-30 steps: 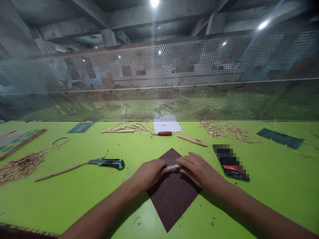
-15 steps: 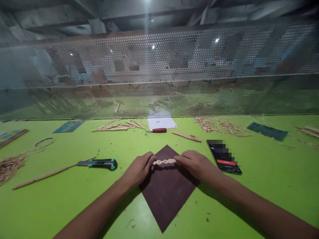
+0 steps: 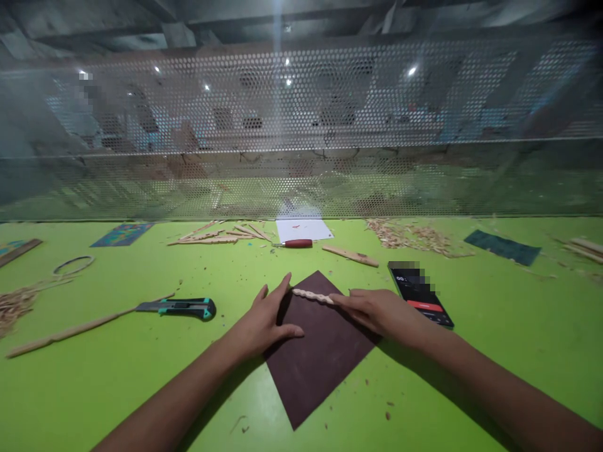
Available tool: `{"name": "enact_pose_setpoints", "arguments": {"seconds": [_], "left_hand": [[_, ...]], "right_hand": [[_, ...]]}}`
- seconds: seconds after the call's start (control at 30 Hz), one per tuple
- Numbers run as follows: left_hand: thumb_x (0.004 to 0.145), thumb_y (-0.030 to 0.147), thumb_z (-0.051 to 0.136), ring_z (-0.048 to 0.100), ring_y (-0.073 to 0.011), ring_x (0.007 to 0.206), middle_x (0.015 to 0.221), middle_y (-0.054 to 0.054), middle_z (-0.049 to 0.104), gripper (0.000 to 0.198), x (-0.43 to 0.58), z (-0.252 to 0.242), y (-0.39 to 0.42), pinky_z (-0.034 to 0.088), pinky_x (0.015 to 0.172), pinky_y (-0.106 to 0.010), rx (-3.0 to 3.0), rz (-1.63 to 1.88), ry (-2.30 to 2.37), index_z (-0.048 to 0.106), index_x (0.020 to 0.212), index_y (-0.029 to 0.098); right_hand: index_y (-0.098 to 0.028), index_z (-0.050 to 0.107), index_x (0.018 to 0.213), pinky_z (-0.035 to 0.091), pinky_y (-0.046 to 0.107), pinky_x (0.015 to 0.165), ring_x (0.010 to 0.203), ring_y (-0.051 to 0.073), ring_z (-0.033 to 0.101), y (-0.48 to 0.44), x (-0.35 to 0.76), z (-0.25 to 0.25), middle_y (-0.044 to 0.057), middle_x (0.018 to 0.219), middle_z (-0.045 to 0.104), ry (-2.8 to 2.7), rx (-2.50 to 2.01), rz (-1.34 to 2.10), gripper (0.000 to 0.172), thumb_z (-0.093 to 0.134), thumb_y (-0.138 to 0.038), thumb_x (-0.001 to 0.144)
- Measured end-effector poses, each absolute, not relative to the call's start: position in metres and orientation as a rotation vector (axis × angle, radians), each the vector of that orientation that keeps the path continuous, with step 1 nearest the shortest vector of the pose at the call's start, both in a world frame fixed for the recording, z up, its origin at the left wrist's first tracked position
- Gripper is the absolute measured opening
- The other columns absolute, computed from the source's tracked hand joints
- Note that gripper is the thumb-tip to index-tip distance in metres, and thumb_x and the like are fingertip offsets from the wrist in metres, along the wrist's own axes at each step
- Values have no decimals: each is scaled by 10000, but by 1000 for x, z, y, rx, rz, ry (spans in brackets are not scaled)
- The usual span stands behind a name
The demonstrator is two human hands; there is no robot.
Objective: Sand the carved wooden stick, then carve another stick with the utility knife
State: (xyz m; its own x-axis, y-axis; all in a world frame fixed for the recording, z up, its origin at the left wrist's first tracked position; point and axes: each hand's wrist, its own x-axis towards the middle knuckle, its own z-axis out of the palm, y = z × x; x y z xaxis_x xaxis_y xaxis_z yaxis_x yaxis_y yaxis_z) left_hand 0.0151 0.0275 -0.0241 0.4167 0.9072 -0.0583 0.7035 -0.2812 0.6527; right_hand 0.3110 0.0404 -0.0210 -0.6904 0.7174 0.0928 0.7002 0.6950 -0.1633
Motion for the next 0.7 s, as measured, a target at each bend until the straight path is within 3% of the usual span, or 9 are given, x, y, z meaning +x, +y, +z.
{"name": "enact_pose_setpoints", "arguments": {"seconds": [0.17, 0.3, 0.47, 0.6, 0.7], "left_hand": [[875, 465, 768, 144, -484, 1565, 1705, -136, 285, 1047, 15, -28, 28, 341, 1179, -690, 2043, 429, 1378, 115, 1680, 312], [869, 470, 769, 170, -489, 1561, 1694, -147, 312, 1036, 16, -27, 28, 349, 1170, -693, 2037, 433, 1377, 143, 1678, 303], [877, 432, 756, 153, -490, 1564, 1705, -123, 299, 1017, 17, -26, 28, 300, 1195, -693, 2025, 417, 1375, 141, 1678, 309], [882, 460, 740, 145, -510, 1557, 1715, -128, 265, 980, 16, -25, 27, 278, 1203, -704, 2028, 417, 1369, 188, 1673, 287], [877, 458, 748, 159, -498, 1559, 1705, -142, 290, 971, 16, -25, 27, 283, 1200, -709, 2043, 430, 1363, 210, 1668, 288]], "right_hand": [[-324, 623, 1446, 443, 255, 615, 705, 199, 689, 35, 312, -19, 49, 873, 759, -2773, -1106, 297, 439, 536, -231, 1026], [-267, 597, 1485, 504, 295, 686, 808, 245, 740, 36, 316, -15, 112, 1068, 807, -2714, -1165, 374, 480, 478, -201, 1025], [-293, 534, 1538, 525, 275, 777, 880, 210, 743, 28, 310, -8, 73, 1172, 796, -2736, -1032, 649, 491, 474, -266, 1052], [-214, 582, 1504, 520, 323, 737, 848, 261, 740, 28, 309, -8, 148, 1131, 797, -2686, -1216, 530, 502, 447, -230, 1021], [-241, 538, 1540, 495, 292, 699, 780, 231, 723, 26, 307, -8, 119, 1084, 806, -2717, -1147, 589, 525, 463, -241, 1021]]}}
